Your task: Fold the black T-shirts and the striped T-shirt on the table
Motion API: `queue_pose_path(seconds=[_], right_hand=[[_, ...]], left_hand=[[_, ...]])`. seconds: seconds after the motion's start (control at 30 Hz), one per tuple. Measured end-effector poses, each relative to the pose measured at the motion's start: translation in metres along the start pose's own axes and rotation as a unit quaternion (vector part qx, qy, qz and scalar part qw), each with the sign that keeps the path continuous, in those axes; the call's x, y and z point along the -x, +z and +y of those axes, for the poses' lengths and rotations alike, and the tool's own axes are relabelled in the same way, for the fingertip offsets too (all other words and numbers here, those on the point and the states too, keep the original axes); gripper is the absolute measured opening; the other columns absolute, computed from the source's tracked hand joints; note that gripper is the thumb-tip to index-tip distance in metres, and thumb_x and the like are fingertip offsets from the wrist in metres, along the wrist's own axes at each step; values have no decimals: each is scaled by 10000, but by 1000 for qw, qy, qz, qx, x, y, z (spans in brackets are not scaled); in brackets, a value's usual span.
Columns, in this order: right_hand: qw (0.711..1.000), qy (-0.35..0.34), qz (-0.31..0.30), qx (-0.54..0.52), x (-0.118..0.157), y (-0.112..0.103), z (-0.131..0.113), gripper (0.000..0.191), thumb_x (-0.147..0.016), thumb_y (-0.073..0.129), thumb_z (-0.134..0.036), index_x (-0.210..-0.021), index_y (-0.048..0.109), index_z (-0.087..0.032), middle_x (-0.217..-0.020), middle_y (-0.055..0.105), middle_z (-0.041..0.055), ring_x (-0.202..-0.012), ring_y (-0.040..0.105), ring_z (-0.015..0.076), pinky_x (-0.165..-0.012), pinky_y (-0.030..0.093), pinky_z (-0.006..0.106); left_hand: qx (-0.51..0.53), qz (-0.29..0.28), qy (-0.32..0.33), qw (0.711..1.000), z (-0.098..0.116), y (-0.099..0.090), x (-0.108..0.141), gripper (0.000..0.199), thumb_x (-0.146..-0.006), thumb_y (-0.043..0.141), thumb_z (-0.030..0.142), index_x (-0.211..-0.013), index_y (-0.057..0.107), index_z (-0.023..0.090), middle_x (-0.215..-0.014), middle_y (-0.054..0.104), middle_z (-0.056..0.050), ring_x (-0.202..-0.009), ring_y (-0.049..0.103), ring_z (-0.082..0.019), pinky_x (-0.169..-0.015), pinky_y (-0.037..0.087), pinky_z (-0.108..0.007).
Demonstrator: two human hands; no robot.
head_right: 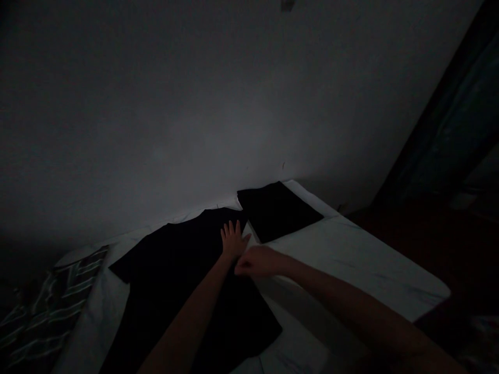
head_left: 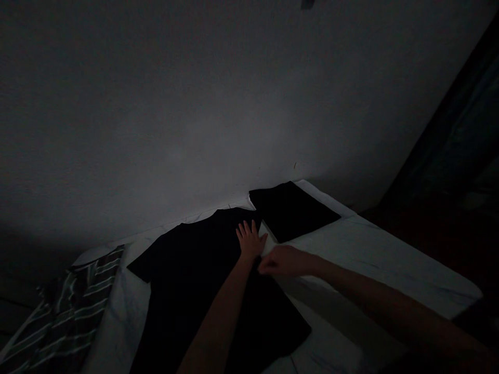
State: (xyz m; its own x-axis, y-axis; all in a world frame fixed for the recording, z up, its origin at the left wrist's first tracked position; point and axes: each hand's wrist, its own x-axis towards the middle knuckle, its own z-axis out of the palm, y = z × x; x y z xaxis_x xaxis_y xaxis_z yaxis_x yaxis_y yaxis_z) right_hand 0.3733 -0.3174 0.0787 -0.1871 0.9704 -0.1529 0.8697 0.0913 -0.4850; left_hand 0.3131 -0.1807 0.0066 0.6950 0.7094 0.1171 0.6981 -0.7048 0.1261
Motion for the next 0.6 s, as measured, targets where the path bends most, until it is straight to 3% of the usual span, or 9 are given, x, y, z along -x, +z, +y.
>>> queue_pose_path(seconds=[0.1, 0.17, 0.27, 0.37, 0.5, 0.6], right_hand=[[964, 190, 173, 69, -37, -38, 37, 247, -962, 542, -322, -1116, 722, -253, -1107, 741, 40, -1017, 686, 208, -846, 489, 272], [934, 253, 235, 89, -67, -49, 59, 280, -955, 568, -337, -1184, 672, -215, -1201, 694, 83, -1098, 651, 224, -874, 484, 283], [920, 276, 258, 99, -104, -48, 81, 374, -921, 628, -367, -1240, 612, -173, -1269, 630, 142, -1147, 618, 255, -890, 487, 315], [921, 276, 257, 100, -127, -42, 91, 274, -913, 617, -225, -1186, 629, -197, -1223, 643, 117, -1141, 617, 232, -897, 482, 298], [915, 291, 260, 105, -135, -42, 98, 309, -928, 449, -73, -1162, 642, -133, -1182, 636, 189, -1069, 644, 271, -856, 506, 357], [914, 282, 266, 122, -139, -43, 97, 386, -948, 348, -73, -1225, 617, -61, -1268, 565, 286, -1173, 577, 351, -913, 481, 467]], left_hand=[[-19, 16, 22, 999, -1, 7, 4, 625, -976, 368, 507, -1517, 383, 194, -1590, 305, -164, -1468, 248, -395, -1175, 239, -559], [-19, 34, 29, 999, -2, 7, 5, 608, -974, 375, 499, -1511, 397, 215, -1584, 331, -140, -1463, 262, -390, -1173, 245, -564], [-15, 42, 29, 999, -2, 5, 5, 580, -966, 400, 479, -1499, 417, 251, -1582, 349, -102, -1460, 269, -390, -1166, 251, -584], [0, 34, 37, 999, -2, 3, 6, 573, -961, 413, 470, -1497, 417, 266, -1583, 356, -62, -1464, 252, -395, -1178, 227, -589], [22, 21, 60, 998, -3, 1, 5, 596, -969, 385, 479, -1510, 386, 230, -1576, 371, -54, -1472, 252, -358, -1203, 200, -558], [33, 11, 74, 997, -4, 1, 4, 585, -973, 387, 453, -1509, 377, 220, -1577, 371, -49, -1469, 270, -330, -1204, 224, -535]])
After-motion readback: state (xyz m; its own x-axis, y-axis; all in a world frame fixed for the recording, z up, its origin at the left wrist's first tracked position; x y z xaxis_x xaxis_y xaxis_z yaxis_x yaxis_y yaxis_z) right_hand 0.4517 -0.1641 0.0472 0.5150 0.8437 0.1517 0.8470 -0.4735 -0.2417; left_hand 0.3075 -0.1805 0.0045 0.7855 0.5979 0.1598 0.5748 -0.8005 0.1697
